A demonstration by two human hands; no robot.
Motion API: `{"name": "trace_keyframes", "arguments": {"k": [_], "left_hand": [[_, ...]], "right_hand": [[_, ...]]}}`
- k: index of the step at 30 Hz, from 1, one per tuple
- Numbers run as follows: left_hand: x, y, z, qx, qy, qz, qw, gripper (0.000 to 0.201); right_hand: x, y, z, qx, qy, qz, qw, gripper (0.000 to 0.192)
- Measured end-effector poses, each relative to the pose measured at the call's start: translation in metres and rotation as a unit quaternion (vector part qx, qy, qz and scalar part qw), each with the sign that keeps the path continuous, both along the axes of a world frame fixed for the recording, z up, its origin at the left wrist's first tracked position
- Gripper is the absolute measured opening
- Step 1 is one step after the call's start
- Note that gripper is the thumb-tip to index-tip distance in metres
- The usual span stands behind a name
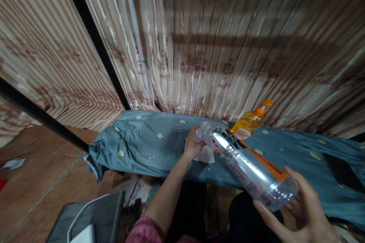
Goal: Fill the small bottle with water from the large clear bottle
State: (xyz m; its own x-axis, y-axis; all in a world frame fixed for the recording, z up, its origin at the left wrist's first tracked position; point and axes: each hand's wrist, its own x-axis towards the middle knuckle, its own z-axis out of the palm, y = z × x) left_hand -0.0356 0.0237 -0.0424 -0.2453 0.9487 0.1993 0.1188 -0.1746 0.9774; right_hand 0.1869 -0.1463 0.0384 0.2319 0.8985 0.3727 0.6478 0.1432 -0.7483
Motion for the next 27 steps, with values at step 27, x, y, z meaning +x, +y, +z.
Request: {"name": "trace_keyframes", "arguments": {"k": [27], "left_hand": [[-0.001,-0.001,-0.001,0.003,0.005,-0.004,1.000,0.054]], "right_hand": [[0.012,0.004,-0.007,0.031,-0.021,0.033,0.999,0.096]]}}
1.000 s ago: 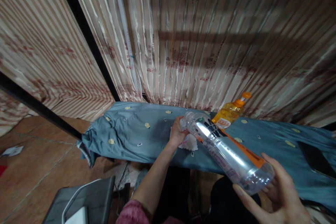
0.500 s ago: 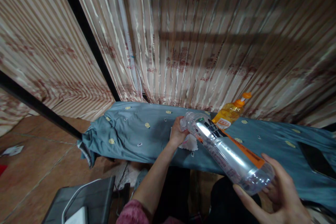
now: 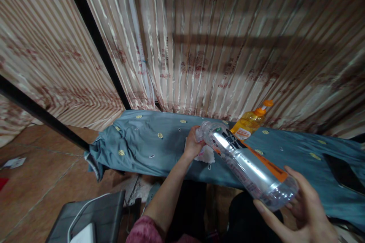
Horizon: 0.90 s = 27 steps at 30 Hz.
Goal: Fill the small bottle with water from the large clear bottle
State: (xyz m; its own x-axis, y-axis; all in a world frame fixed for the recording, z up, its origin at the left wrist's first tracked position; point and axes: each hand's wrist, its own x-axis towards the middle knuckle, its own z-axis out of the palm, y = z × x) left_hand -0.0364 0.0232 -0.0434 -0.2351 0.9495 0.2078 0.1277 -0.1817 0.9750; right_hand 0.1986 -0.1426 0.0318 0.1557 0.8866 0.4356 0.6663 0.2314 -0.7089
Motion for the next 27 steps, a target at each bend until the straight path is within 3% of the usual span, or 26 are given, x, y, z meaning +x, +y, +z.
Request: {"name": "trace_keyframes", "arguments": {"k": [11,19,27], "left_hand": [[0.001,0.000,0.001,-0.008,0.002,0.009,1.000,0.054],[0.001,0.001,0.000,-0.005,0.001,0.006,1.000,0.055],[0.000,0.001,-0.001,0.000,0.002,0.001,1.000,0.054]], "right_hand": [[-0.009,-0.002,0.006,-0.021,0.020,-0.019,0.999,0.097],[0.007,0.003,-0.003,0.014,-0.024,0.019,0.999,0.096],[0.001,0.001,0.000,0.006,-0.016,0.007,1.000,0.094]]}}
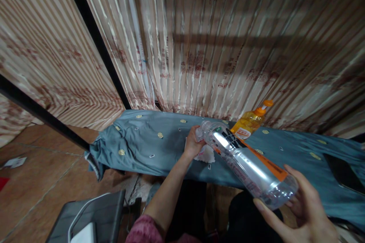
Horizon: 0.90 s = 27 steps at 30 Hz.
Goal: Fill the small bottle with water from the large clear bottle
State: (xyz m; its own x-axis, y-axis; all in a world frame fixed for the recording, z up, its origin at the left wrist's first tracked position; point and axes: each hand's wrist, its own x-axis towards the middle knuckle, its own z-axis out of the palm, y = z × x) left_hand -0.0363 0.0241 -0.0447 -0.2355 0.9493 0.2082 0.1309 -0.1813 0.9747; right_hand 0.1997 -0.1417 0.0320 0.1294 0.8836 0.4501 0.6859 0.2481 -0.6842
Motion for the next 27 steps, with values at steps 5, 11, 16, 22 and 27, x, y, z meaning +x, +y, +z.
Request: {"name": "trace_keyframes", "arguments": {"k": [5,11,16,22,27], "left_hand": [[0.000,0.000,-0.001,-0.002,0.005,0.006,1.000,0.056],[0.001,0.000,0.000,-0.001,0.002,0.010,1.000,0.053],[0.001,0.000,-0.001,0.003,-0.011,0.007,1.000,0.055],[0.000,0.001,-0.003,-0.002,-0.009,0.010,1.000,0.055],[0.000,0.001,-0.002,-0.002,-0.003,0.010,1.000,0.055]], "right_hand": [[-0.006,-0.002,0.004,-0.008,0.014,-0.012,1.000,0.095],[0.005,0.002,-0.003,0.011,-0.011,0.024,1.000,0.096],[0.008,0.003,-0.005,0.015,-0.017,0.018,1.000,0.095],[0.007,0.002,-0.002,0.017,-0.025,0.027,0.999,0.094],[0.011,0.002,-0.005,0.022,-0.037,0.026,0.999,0.094]]}}
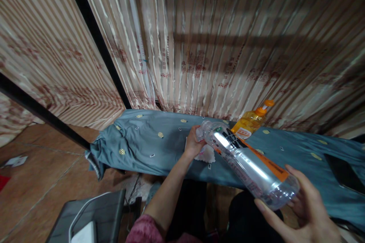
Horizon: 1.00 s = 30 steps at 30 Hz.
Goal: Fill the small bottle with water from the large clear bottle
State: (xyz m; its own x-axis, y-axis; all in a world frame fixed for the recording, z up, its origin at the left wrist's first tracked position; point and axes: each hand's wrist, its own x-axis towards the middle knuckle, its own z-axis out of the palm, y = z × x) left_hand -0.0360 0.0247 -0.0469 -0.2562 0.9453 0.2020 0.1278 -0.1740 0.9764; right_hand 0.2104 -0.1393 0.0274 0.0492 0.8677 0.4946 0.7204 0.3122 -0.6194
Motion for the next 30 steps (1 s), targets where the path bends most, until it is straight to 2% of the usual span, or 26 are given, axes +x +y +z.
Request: {"name": "trace_keyframes", "arguments": {"k": [13,22,27,30], "left_hand": [[0.0000,0.0012,-0.0036,0.011,0.003,-0.008,1.000,0.054],[0.0001,-0.0023,0.0050,-0.006,-0.014,-0.003,1.000,0.055],[-0.0004,-0.0016,0.0029,0.002,0.003,-0.004,1.000,0.054],[-0.0004,-0.0011,0.0019,0.001,0.013,-0.005,1.000,0.054]], "right_hand": [[-0.0010,-0.0007,-0.0018,0.001,0.008,0.005,1.000,0.093],[-0.0044,-0.0001,0.0009,0.002,0.006,-0.002,1.000,0.094],[-0.0006,-0.0005,-0.0018,-0.023,0.017,-0.010,1.000,0.096],[-0.0018,-0.0006,0.0008,-0.013,0.003,-0.011,1.000,0.096]]}}
